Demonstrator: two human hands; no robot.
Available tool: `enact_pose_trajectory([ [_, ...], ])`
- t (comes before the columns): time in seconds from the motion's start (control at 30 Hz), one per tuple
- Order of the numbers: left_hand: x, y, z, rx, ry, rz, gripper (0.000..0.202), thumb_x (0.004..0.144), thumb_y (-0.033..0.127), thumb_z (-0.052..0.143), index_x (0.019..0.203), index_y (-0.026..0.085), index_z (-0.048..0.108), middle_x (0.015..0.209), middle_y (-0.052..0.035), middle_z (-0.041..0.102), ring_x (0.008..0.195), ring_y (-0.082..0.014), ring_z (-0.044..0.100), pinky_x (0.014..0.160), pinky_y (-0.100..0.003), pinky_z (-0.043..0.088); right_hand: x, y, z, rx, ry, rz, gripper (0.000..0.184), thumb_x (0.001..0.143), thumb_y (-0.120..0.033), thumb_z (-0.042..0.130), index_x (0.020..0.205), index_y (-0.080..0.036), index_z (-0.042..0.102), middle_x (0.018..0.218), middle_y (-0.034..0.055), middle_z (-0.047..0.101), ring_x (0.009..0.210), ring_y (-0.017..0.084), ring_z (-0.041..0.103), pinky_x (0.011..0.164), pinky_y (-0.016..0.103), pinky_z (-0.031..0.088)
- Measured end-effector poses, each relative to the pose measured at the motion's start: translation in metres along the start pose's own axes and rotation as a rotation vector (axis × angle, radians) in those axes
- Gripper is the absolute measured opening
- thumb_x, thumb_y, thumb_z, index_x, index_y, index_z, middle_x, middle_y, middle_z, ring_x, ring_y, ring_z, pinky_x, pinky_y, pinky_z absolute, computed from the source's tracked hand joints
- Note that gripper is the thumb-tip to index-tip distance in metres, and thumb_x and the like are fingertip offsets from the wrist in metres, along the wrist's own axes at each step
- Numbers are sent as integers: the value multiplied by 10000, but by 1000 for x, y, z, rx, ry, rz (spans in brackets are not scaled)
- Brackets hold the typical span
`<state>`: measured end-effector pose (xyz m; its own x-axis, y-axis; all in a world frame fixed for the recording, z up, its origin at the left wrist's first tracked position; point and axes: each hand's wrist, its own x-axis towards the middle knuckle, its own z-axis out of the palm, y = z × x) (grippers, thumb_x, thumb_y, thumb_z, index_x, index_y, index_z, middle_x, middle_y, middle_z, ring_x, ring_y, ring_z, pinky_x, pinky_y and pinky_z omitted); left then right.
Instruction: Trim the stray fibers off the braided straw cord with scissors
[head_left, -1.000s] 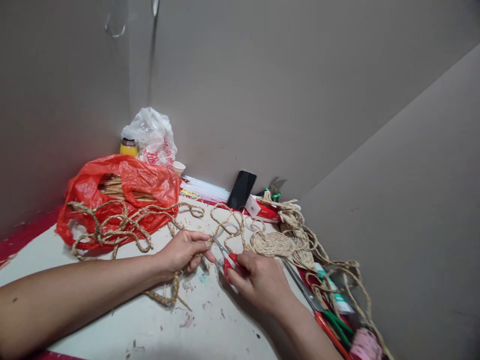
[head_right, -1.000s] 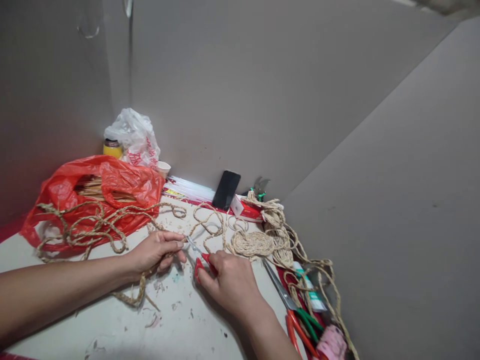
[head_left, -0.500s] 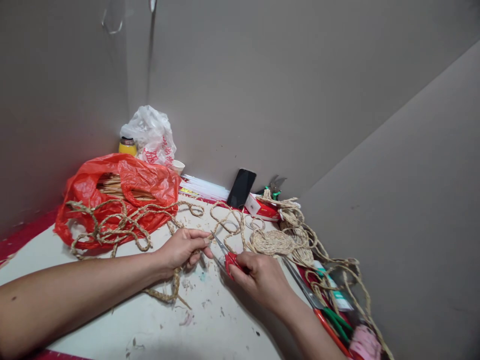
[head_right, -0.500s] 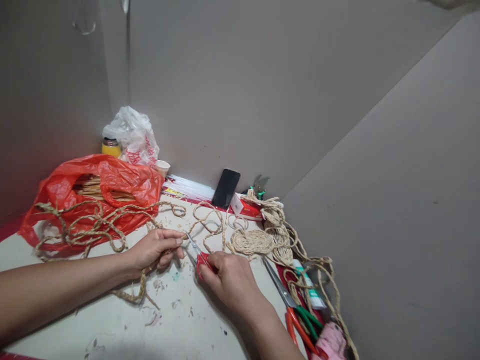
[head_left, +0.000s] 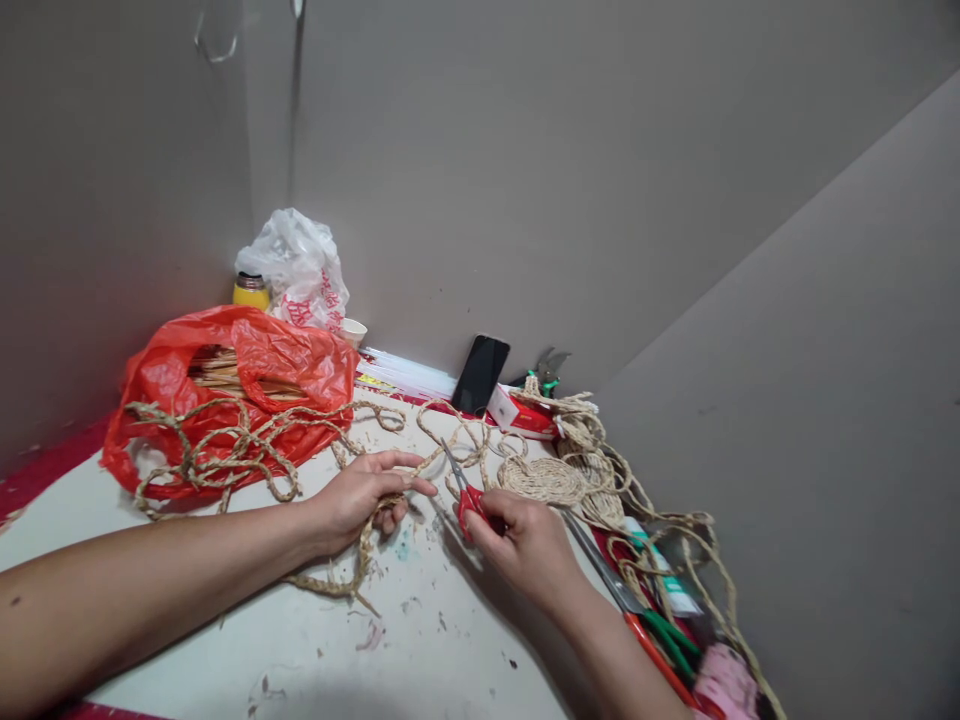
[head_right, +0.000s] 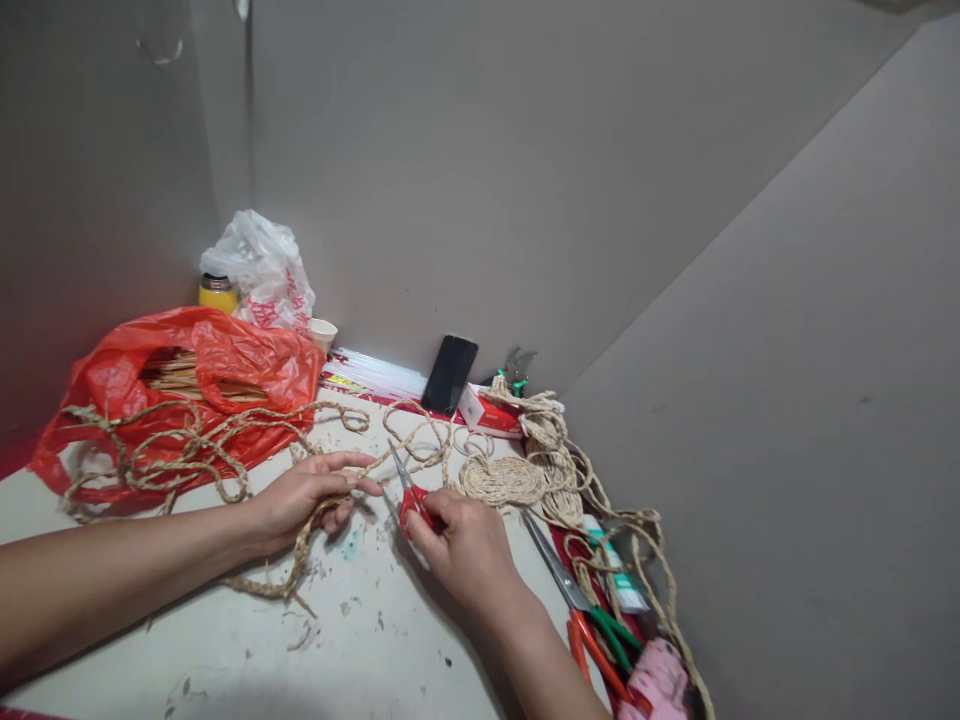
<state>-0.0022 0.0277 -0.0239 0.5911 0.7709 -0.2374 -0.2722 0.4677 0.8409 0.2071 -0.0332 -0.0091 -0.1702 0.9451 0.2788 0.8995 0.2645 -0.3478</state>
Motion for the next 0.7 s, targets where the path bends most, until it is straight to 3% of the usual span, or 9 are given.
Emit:
enact_pose_trajectory([
  [0.23, -2, -1, 4, 53, 1, 28, 282, 724, 257, 663, 909, 161, 473, 941, -108, 708, 419, -35, 467, 381, -166, 349, 4, 1, 1, 104, 5, -23, 297, 860, -310, 439, 583, -206, 439, 588, -15, 478, 568, 124, 447, 553, 239, 323],
  [0.43, -5, 0, 5, 69, -20, 63, 442, 709, 283, 694, 1091, 163, 507, 864, -56, 694, 422, -37, 453, 383, -163, 345, 1, -6, 7, 103, -12, 10, 302, 830, -288, 473, 542, -199, 475, 541, -15, 479, 524, 118, 418, 521, 241, 292],
  [0.53, -8, -2, 6, 118, -71, 67, 483, 734, 370, 697, 1146, 169, 545, 667, 20, 631, 403, -40, 424, 390, -159, 343, -4, -18, 13, 85, -61, 16, 263, 811, -273, 505, 559, -194, 513, 550, -15, 502, 515, 110, 408, 522, 243, 263],
  [0.63, -9, -5, 7, 208, -86, 67, 413, 753, 445, 671, 1012, 125, 634, 448, 78, 468, 363, -42, 376, 387, -156, 314, -7, -29, 14, 83, -97, 16, 250, 792, -270, 521, 555, -191, 516, 547, -20, 496, 504, 102, 376, 525, 249, 239],
  [0.7, -9, -7, 8, 239, -76, 75, 391, 749, 472, 664, 901, 113, 648, 422, 76, 450, 353, -43, 368, 380, -159, 298, -7, -32, 12, 102, -118, 20, 250, 780, -267, 529, 543, -190, 511, 535, -27, 479, 505, 101, 363, 522, 248, 237],
])
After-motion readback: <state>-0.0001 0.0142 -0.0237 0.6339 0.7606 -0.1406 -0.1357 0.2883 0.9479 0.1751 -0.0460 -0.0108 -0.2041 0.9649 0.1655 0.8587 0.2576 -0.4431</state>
